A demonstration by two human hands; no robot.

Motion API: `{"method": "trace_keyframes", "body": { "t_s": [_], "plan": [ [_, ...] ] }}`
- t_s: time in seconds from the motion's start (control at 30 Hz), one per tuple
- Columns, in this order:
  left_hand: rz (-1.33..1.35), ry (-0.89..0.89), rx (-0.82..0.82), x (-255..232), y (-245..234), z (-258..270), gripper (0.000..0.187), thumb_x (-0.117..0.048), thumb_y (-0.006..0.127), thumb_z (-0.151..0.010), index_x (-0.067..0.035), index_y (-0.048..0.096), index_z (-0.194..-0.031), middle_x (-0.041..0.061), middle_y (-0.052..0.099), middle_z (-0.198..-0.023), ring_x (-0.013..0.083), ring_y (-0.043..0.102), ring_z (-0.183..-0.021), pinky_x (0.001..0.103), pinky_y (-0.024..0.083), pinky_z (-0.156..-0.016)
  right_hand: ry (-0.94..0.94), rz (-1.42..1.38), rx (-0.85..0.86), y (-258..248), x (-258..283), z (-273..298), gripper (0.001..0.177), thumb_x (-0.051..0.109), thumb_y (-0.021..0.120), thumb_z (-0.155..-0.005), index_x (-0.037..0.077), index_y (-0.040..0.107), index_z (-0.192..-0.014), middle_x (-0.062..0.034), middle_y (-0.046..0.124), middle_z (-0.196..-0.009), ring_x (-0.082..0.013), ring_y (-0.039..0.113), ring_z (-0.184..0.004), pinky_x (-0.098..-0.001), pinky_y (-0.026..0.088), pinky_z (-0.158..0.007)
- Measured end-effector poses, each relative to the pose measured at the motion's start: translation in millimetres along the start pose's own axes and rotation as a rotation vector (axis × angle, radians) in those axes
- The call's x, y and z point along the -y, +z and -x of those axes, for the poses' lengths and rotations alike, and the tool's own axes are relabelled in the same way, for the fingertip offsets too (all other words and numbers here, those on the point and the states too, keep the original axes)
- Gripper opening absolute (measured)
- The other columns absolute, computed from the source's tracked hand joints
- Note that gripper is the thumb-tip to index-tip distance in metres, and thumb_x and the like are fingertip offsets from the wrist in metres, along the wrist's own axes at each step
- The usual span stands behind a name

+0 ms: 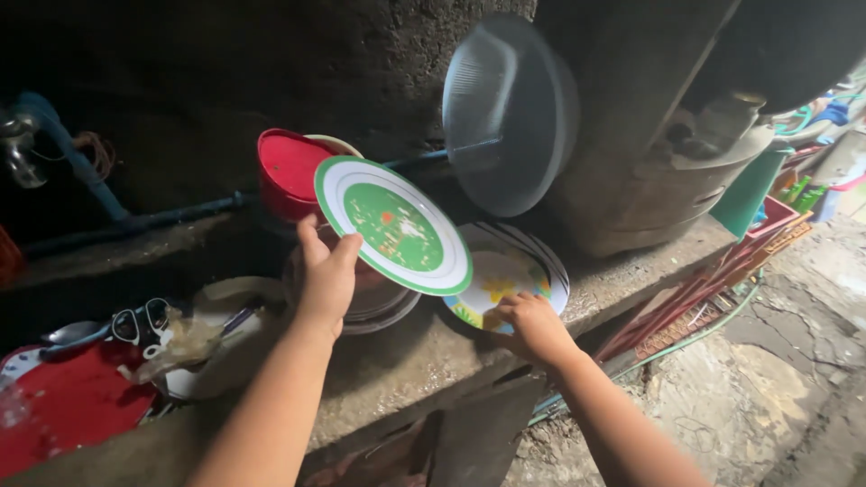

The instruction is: Wash dishes, plates, and utensils in an outdoor kitchen sink.

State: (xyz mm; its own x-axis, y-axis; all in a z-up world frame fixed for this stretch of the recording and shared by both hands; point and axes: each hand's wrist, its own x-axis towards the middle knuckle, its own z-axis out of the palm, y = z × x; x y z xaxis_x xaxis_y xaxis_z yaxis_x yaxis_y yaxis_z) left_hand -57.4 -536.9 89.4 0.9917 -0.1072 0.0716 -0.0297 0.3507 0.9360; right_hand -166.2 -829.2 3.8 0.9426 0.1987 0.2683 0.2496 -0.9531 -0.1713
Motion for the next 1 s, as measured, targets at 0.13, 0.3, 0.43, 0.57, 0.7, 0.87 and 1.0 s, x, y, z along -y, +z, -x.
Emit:
{"method": "trace_keyframes", "body": {
  "t_s": [0.13,0.3,0.43,0.57,0.7,0.87,1.0],
  "plan": [
    [0.012,0.067,0.033,3,11,-9,0.054,-0.011,0.058,-0.094,-0.011,0.031,-0.140,0.013,0.059,-0.125,0.0233,0.070,-0.097,0.038,0.066,-0.066,-0.026,-0.074,-0.144,-23,-18,17,0.027,0.015,0.080,-0.069,0.016,0.079,-0.095,-0.0056,0.074,-0.094,-0.0280,0.066,-0.095,-0.0418,0.053,-0.084],
    [-0.211,0.377,0.112,41,23,-34,0.054,-0.006,0.065,-0.096,-0.005,0.035,-0.142,0.019,0.063,-0.130,0.0237,0.067,-0.111,0.035,0.057,-0.091,0.049,-0.017,-0.762,-67,-41,43,0.029,-0.001,0.074,-0.072,0.008,0.074,-0.099,-0.0087,0.073,-0.094,-0.0292,0.068,-0.092,-0.0407,0.052,-0.086],
    [-0.251,0.200,0.077,66,74,-21,0.060,-0.007,0.063,-0.089,-0.008,0.033,-0.140,0.019,0.061,-0.124,0.0217,0.067,-0.103,0.034,0.058,-0.085,0.175,-0.044,-0.918,-82,-43,53,0.025,-0.003,0.072,-0.081,0.007,0.074,-0.105,-0.0098,0.073,-0.098,-0.0286,0.067,-0.095,-0.0396,0.052,-0.090],
    [-0.285,-0.318,0.127,98,123,3,0.056,-0.009,0.057,-0.090,-0.013,0.033,-0.141,0.017,0.060,-0.125,0.0290,0.068,-0.101,0.047,0.059,-0.080,0.227,-0.059,-1.011,-82,-41,55,0.021,-0.004,0.071,-0.091,0.007,0.074,-0.108,-0.0095,0.073,-0.101,-0.0269,0.068,-0.098,-0.0377,0.052,-0.091],
    [-0.144,-0.556,0.095,165,134,0,0.058,-0.009,0.054,-0.089,-0.015,0.037,-0.144,0.014,0.058,-0.133,0.0328,0.064,-0.115,0.051,0.057,-0.085,0.194,-0.037,-0.941,-72,-36,52,0.025,-0.005,0.071,-0.086,0.007,0.074,-0.107,-0.0094,0.074,-0.102,-0.0273,0.068,-0.098,-0.0392,0.051,-0.090],
    [-0.236,-0.536,0.056,176,128,-3,0.070,-0.020,0.059,-0.089,-0.009,0.031,-0.153,0.017,0.050,-0.146,0.0320,0.052,-0.132,0.051,0.046,-0.103,0.138,0.017,-0.814,-42,-30,49,0.029,-0.002,0.070,-0.081,0.011,0.075,-0.107,-0.0075,0.076,-0.103,-0.0279,0.069,-0.099,-0.0415,0.050,-0.090],
    [-0.339,-0.330,0.074,196,115,-13,0.083,-0.024,0.060,-0.089,-0.007,0.021,-0.159,0.016,0.042,-0.155,0.0268,0.045,-0.140,0.040,0.035,-0.114,0.042,0.039,-0.680,-10,-19,39,0.026,0.002,0.066,-0.086,0.014,0.073,-0.109,-0.0052,0.077,-0.108,-0.0242,0.071,-0.103,-0.0414,0.049,-0.091]
  ]
}}
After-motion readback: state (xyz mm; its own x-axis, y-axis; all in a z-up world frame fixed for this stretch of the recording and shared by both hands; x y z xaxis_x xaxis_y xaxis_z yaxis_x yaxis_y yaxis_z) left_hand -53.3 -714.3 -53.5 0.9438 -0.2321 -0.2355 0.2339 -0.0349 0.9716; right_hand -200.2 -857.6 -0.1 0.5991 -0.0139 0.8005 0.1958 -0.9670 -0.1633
